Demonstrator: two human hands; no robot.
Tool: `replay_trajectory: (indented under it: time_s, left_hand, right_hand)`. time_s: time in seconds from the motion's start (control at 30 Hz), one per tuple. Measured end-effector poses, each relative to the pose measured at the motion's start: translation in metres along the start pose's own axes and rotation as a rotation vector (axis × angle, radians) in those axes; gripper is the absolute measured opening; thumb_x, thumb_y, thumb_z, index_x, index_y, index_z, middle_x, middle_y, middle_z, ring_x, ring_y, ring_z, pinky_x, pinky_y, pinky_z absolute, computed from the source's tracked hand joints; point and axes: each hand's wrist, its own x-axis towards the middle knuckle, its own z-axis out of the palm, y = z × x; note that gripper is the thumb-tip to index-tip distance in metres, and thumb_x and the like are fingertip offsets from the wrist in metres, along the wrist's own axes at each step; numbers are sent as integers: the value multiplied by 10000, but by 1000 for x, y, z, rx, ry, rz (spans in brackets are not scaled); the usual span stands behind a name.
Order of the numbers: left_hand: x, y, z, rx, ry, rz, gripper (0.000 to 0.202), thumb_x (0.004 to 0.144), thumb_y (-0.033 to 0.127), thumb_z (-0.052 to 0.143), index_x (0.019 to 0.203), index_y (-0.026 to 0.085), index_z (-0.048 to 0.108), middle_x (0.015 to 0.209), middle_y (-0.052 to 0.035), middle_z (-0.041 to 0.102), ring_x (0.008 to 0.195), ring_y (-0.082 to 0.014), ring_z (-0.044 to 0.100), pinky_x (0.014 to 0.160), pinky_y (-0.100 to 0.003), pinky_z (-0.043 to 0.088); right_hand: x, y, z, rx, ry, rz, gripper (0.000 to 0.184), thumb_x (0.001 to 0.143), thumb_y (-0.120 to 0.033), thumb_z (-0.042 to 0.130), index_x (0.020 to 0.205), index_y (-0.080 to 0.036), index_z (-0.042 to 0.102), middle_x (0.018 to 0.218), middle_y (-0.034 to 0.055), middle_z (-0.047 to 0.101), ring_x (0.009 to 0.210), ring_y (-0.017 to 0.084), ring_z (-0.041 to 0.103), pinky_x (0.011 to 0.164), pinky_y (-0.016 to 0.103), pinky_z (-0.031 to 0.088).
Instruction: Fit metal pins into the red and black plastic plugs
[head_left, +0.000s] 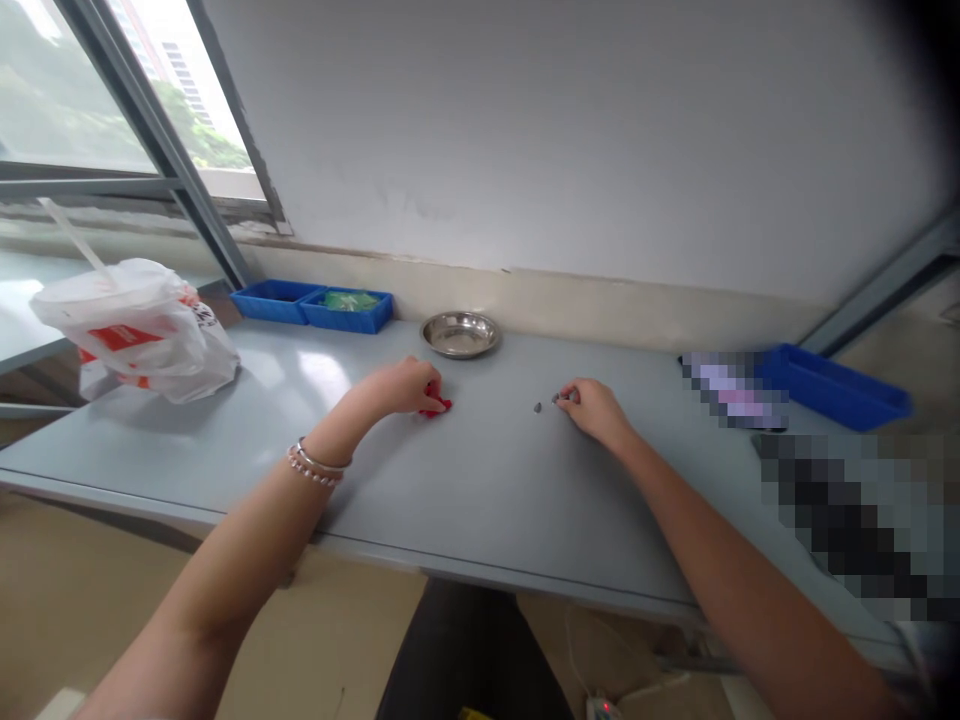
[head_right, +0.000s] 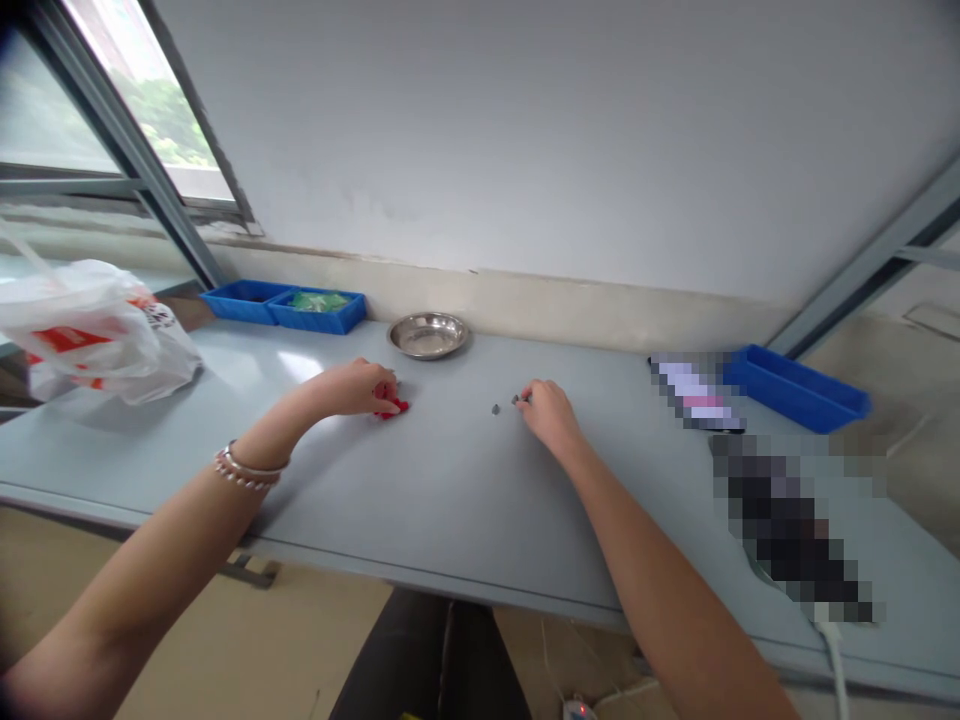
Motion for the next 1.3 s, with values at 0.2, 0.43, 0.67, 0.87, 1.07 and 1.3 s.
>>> replay_trajectory:
  time_s: [0.2,0.43,0.67,0.87,1.07,1.3]
  left_hand:
    - [-3,5,2,102,14,-18,230,636,388,574,777,212,618,755,-49,621,792,-198,531,543,-226,321]
    - [-8,16,5,269,15,40,189,691,341,508,746,196,617,817,-76,606,758,-214,532,554,-262,347]
    - [-8,25,7,180,135,126,200,676,327,533,785,182,617,729,-72,612,718,-209,548,570,-264,360]
    - [-9,40,14,-46,296,411,198,713,275,524,863,164,588,645,-22,593,557,-121,505,524,-222,342]
    - [-8,41,17,-128,328,518,166,767,230,484,878,152,581,760,-25,619,559,-89,495,551,-210,354]
    - [-5,42,19,-188,396,515,166,776,231,495,876,134,586,638,-5,575,536,-87,482,569,-215,372]
  right_hand:
    - [-1,-4,-2,4,8,23,102,722,-187,543,756,-154,634,740,78,643,705,190,586,641,283,416]
    - [0,-4,-7,38,15,72,88,692,-160,560,643,-158,633,753,96,668,730,209,607,677,312,437]
    - [-8,-26,-28,645,76,32,96,685,-221,564,722,-144,609,624,47,641,609,152,610,634,289,471]
    - [-26,-57,-18,1001,-117,-133,181,632,-312,635,724,-164,589,649,28,640,616,140,607,609,288,479]
    - [-29,-61,-10,1072,-142,-130,179,628,-301,640,722,-160,582,628,10,621,602,124,591,633,292,474]
    - [-29,-61,-11,1073,-110,-124,181,633,-304,633,724,-157,578,640,15,623,604,127,587,632,297,474]
